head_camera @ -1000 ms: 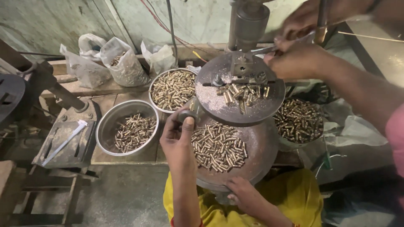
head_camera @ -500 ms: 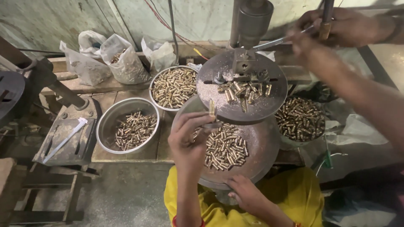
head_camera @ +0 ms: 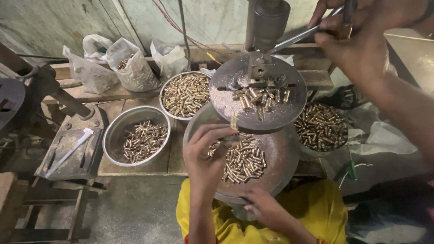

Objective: The person sits at a bench-mounted drill press and machines small brass cylindrical parts one at a time, placing each part into a fixture on the drill table, operating the press, and moving finished parts into bowls. A second person occasionally reaches in to add or remove parts from the bowls.

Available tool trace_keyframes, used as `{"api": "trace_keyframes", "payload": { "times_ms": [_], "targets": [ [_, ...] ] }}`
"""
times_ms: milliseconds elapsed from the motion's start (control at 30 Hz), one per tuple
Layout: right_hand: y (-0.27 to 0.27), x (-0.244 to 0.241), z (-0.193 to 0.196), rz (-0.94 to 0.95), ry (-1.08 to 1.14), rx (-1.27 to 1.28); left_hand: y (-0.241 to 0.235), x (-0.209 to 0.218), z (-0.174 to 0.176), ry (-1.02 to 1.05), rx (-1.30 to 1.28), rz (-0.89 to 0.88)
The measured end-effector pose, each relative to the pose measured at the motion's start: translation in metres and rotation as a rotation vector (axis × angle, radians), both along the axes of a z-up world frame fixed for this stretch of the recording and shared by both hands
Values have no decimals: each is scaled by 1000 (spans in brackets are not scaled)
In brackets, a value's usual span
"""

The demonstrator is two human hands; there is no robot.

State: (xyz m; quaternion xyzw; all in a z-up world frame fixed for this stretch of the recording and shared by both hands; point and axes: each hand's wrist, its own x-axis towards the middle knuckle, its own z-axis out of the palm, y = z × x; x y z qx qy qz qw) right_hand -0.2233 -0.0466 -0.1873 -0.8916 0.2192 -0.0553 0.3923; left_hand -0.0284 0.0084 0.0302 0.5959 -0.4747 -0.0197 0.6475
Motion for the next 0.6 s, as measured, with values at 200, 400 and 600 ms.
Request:
{"api": "trace_keyframes", "payload": {
  "times_ms": [200,400,600],
  "targets": [
    [-11,-3,42,-394,-208,243,12,-11,-5,-16,140,-192],
    [-6,-17,86,-400,-762,441,20,-39,-34,143,292,-340],
    [-4,-11,85,-430,-730,574,23,-49,-47,135,267,-261]
  ]
}}
